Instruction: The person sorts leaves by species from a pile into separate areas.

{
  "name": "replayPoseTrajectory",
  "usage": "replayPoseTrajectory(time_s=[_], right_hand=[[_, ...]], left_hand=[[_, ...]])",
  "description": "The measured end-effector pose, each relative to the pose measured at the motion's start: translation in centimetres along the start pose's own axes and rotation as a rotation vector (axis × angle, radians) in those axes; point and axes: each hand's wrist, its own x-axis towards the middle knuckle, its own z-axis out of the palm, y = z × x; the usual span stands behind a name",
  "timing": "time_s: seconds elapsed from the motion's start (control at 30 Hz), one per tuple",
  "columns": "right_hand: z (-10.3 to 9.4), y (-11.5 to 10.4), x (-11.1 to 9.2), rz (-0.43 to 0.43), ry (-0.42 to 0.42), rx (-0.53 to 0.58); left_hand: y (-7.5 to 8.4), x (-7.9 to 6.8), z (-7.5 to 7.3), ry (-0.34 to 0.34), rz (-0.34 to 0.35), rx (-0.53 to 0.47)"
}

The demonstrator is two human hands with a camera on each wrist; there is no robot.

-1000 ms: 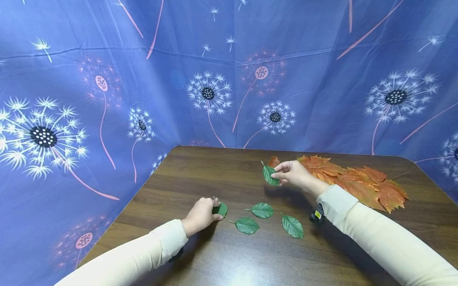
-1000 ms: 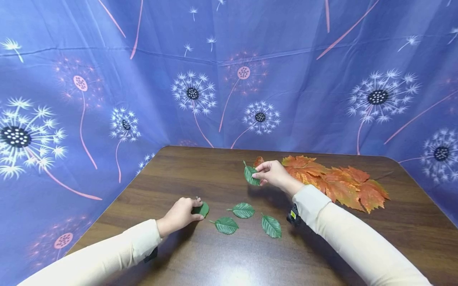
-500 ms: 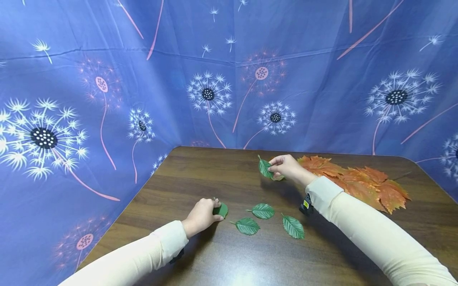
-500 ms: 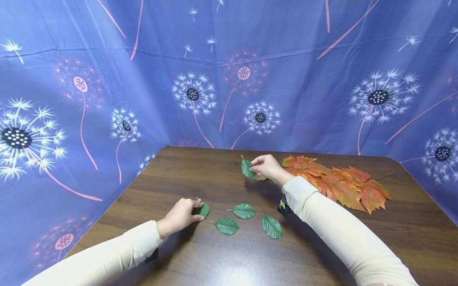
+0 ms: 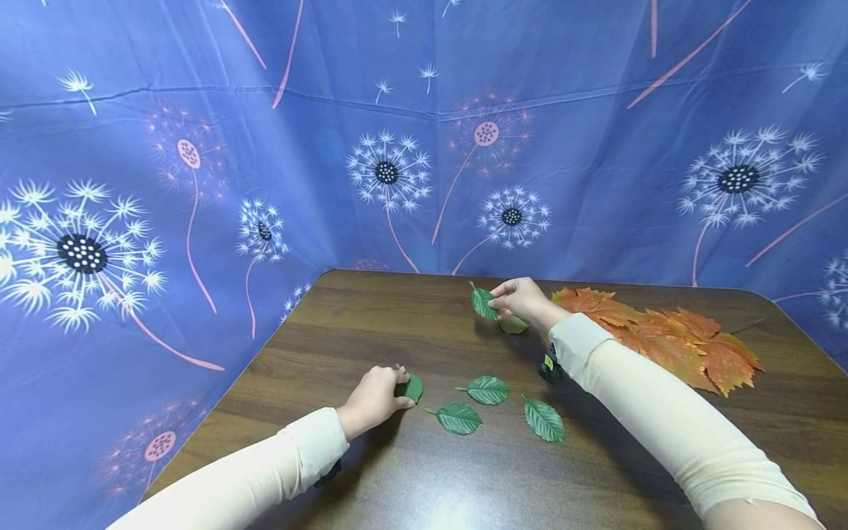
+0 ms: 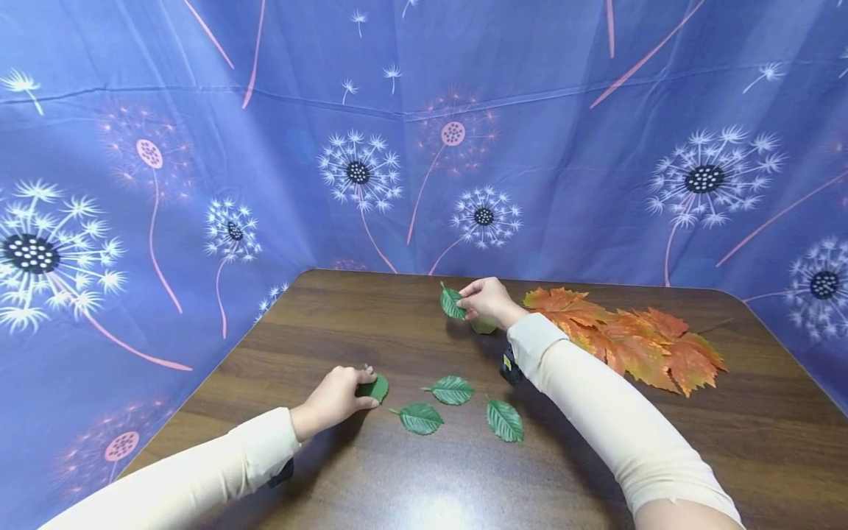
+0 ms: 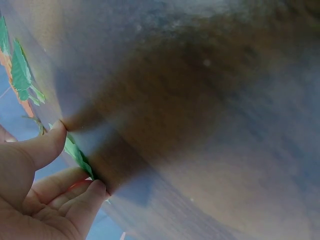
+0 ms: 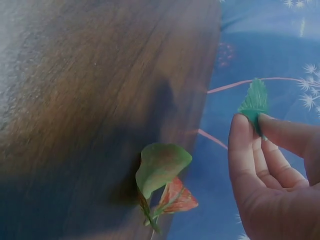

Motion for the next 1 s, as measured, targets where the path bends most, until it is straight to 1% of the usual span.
replayPoseTrajectory(time_s=[0.07, 0.2, 0.37, 0.53, 0.67, 0.8, 0.9, 1.0], right_hand=[[0.2, 0.0, 0.3, 0.003, 0.002, 0.033], [0.5, 0.2, 0.9, 0.043, 0.011, 0.089], [0.8, 0.4, 1.8, 0.089, 0.041, 0.081], [0.6, 0.3, 2.9, 0.138, 0.075, 0.078], [0.6, 0.1, 3.8, 0.148, 0.095, 0.086], [1.1, 0.1, 4.6, 0.157, 0.116, 0.116], [1.7, 0.6, 5.5, 0.177, 0.125, 0.132], [2.2, 1.3, 6.2, 0.198, 0.134, 0.118]], left_hand=[[0.0, 0.0, 0.0, 0.004, 0.001, 0.001], [0.1, -0.1, 0.0, 0.011, 0.006, 0.004], [0.0, -0.1, -0.1, 0.014, 0.011, 0.018], [0.1, 0.0, -0.1, 0.002, 0.003, 0.019], [0.1, 0.1, 0.0, -0.006, -0.009, 0.006], [0.1, 0.2, -0.1, -0.012, -0.015, 0.000], [0.0, 0.3, -0.1, -0.017, -0.024, -0.006], [-0.1, 0.2, 0.0, -0.020, -0.022, -0.005]])
